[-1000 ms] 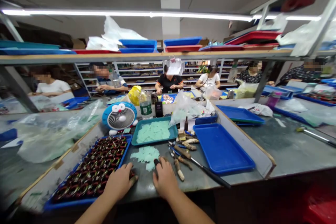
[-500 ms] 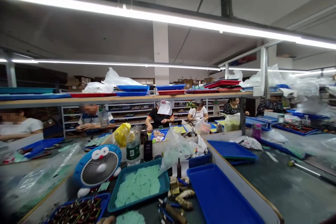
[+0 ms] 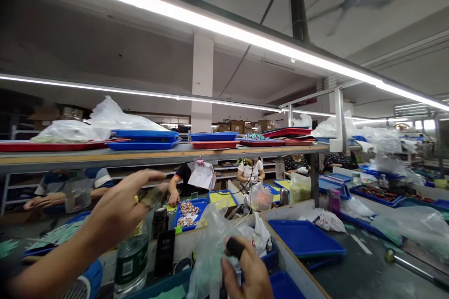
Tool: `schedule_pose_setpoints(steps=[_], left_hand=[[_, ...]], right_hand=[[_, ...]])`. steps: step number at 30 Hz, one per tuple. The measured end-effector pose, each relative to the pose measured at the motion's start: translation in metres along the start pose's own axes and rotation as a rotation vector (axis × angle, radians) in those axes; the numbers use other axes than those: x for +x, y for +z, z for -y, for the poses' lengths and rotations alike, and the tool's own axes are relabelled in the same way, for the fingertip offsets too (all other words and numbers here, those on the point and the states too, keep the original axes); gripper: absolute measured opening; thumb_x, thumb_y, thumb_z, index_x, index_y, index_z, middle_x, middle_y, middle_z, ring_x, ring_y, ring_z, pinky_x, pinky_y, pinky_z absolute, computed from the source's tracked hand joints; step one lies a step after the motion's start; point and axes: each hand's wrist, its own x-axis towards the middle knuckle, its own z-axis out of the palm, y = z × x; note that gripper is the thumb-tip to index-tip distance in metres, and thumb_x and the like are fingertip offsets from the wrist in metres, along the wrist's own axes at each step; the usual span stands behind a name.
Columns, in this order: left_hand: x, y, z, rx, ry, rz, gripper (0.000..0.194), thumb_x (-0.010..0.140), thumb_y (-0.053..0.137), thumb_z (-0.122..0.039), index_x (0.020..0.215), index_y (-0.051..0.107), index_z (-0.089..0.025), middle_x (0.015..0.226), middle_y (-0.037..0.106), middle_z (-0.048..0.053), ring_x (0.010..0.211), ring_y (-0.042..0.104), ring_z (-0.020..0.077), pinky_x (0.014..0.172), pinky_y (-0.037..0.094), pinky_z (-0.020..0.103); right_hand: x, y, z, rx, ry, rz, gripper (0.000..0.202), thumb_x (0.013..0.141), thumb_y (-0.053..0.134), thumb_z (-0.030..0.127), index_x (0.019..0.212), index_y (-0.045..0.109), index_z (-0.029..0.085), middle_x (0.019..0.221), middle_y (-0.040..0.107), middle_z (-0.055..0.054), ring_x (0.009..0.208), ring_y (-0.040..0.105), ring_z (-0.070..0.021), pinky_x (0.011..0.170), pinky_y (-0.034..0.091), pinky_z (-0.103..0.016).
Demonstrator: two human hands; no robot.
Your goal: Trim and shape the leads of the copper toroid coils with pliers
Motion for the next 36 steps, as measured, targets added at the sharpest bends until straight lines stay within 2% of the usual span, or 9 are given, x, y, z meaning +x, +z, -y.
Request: schedule_pose_setpoints(steps=[3, 5, 9, 13, 16, 20, 23, 29, 36], left_hand=[[0.086, 0.02, 0.0, 0.263, 0.302, 0.016, 0.035, 0.101, 0.048, -0.043, 0.119, 0.071, -0.024, 0.121, 0.07, 0.01, 0.112, 0.062, 0.0293, 0.099, 0.051, 0.045], [0.135, 0.041, 0.006, 0.316, 0.344, 0.03, 0.031, 0.097, 0.056, -0.035, 0.122, 0.073, -0.024, 0.126, 0.067, 0.013, 0.122, 0.058, 0.0331, 0.105, 0.047, 0.05], [0.19, 0.082, 0.02, 0.392, 0.387, 0.063, 0.025, 0.092, 0.064, -0.027, 0.112, 0.079, -0.024, 0.138, 0.063, 0.015, 0.14, 0.047, 0.0387, 0.117, 0.037, 0.056], [0.202, 0.105, 0.027, 0.44, 0.384, 0.06, 0.025, 0.091, 0.065, -0.024, 0.112, 0.079, -0.021, 0.146, 0.058, 0.018, 0.146, 0.041, 0.0416, 0.121, 0.028, 0.06], [0.207, 0.11, 0.028, 0.45, 0.387, 0.067, 0.017, 0.088, 0.068, -0.025, 0.098, 0.079, -0.018, 0.144, 0.06, 0.019, 0.146, 0.041, 0.0427, 0.122, 0.025, 0.061], [0.218, 0.116, 0.029, 0.447, 0.405, 0.074, 0.012, 0.082, 0.07, -0.018, 0.092, 0.076, -0.013, 0.14, 0.063, 0.021, 0.142, 0.045, 0.043, 0.122, 0.026, 0.06], [0.222, 0.121, 0.033, 0.427, 0.414, 0.062, 0.008, 0.084, 0.067, -0.017, 0.089, 0.073, -0.015, 0.136, 0.067, 0.019, 0.138, 0.05, 0.0411, 0.12, 0.031, 0.06], [0.223, 0.127, 0.046, 0.37, 0.4, 0.023, 0.008, 0.089, 0.062, -0.02, 0.088, 0.069, -0.019, 0.131, 0.07, 0.014, 0.135, 0.053, 0.0386, 0.116, 0.036, 0.059], [0.227, 0.128, 0.053, 0.327, 0.342, -0.013, 0.009, 0.09, 0.06, -0.022, 0.091, 0.068, -0.018, 0.13, 0.067, 0.017, 0.131, 0.054, 0.0385, 0.11, 0.042, 0.054]], right_hand=[[0.084, -0.034, -0.004, -0.011, -0.106, -0.077, 0.033, 0.1, 0.06, 0.029, 0.133, 0.061, 0.026, 0.121, 0.068, -0.007, 0.109, 0.069, -0.0203, 0.096, 0.056, -0.029], [0.133, -0.051, -0.008, -0.059, -0.138, -0.083, 0.029, 0.101, 0.06, 0.028, 0.13, 0.062, 0.026, 0.118, 0.067, -0.006, 0.108, 0.068, -0.0187, 0.096, 0.054, -0.027], [0.196, -0.067, -0.024, -0.104, -0.097, -0.059, 0.027, 0.102, 0.058, 0.032, 0.128, 0.063, 0.023, 0.113, 0.066, -0.006, 0.1, 0.066, -0.0168, 0.092, 0.054, -0.027], [0.237, -0.071, -0.043, -0.195, -0.071, -0.023, 0.027, 0.104, 0.053, 0.037, 0.123, 0.063, 0.021, 0.114, 0.064, -0.008, 0.099, 0.065, -0.0171, 0.09, 0.053, -0.027], [0.276, -0.067, -0.056, -0.284, -0.031, 0.034, 0.026, 0.105, 0.049, 0.038, 0.112, 0.065, 0.019, 0.109, 0.064, -0.008, 0.101, 0.063, -0.0197, 0.091, 0.05, -0.031], [0.335, -0.049, -0.074, -0.426, 0.038, 0.169, 0.017, 0.1, 0.056, 0.029, 0.089, 0.062, 0.017, 0.097, 0.063, -0.008, 0.097, 0.06, -0.0226, 0.087, 0.048, -0.035], [0.365, -0.032, -0.083, -0.516, 0.084, 0.256, 0.012, 0.096, 0.062, 0.026, 0.091, 0.062, 0.015, 0.099, 0.063, -0.007, 0.101, 0.06, -0.0225, 0.09, 0.048, -0.037], [0.383, -0.011, -0.089, -0.571, 0.18, 0.344, 0.022, 0.1, 0.063, 0.037, 0.103, 0.065, 0.015, 0.102, 0.066, -0.005, 0.099, 0.064, -0.0194, 0.091, 0.053, -0.038], [0.384, -0.01, -0.093, -0.618, 0.206, 0.371, 0.025, 0.102, 0.061, 0.038, 0.103, 0.066, 0.014, 0.103, 0.068, -0.005, 0.102, 0.065, -0.0198, 0.092, 0.055, -0.04]])
